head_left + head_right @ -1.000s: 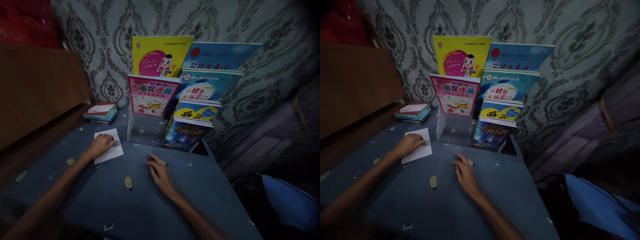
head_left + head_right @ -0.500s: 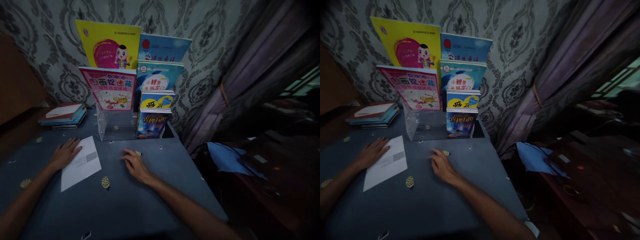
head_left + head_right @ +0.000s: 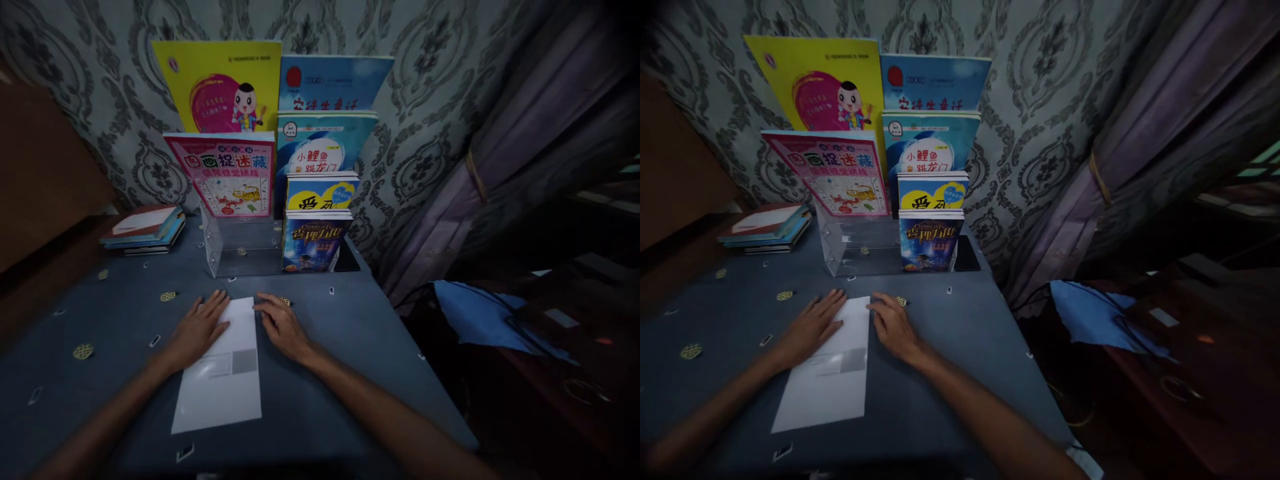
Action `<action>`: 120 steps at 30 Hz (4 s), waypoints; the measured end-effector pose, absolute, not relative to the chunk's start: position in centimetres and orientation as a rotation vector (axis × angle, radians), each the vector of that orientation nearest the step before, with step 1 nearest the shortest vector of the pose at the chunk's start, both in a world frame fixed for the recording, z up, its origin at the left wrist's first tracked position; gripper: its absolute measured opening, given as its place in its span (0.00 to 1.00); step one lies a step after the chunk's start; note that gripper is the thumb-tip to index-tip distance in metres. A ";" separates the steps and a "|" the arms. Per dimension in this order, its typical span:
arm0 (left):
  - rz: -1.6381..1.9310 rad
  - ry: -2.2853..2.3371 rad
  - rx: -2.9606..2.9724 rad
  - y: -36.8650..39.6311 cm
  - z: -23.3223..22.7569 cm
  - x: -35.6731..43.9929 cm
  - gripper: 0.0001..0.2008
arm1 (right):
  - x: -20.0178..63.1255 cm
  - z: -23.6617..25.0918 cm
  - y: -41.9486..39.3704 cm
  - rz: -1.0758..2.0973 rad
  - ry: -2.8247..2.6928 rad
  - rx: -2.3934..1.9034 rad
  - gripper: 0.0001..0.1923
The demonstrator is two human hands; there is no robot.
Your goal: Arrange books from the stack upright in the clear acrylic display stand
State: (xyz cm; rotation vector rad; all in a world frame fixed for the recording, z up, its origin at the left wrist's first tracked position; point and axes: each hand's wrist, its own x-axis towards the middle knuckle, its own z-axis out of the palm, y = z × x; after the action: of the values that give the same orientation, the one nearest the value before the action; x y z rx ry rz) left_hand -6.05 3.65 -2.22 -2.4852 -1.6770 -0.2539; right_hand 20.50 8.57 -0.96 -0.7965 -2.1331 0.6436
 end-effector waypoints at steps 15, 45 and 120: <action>-0.552 -1.546 -2.517 9.2 -1.5 4.1 0.19 | 22.6 -1.5 10.1 0.397 -2.168 -0.695 0.23; -0.370 -1.582 -2.462 7.6 0.7 4.2 0.12 | 24.2 0.0 9.1 0.190 -2.482 -1.335 0.26; -0.637 -1.306 -2.885 6.8 1.6 -2.6 0.19 | 28.6 -0.7 13.7 0.595 -2.321 -0.954 0.20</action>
State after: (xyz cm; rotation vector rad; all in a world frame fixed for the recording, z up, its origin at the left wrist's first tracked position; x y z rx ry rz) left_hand -2.61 6.81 1.59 -2.8855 -1.3064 -0.6375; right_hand 28.60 13.74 -0.66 -0.9538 -2.3208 0.5948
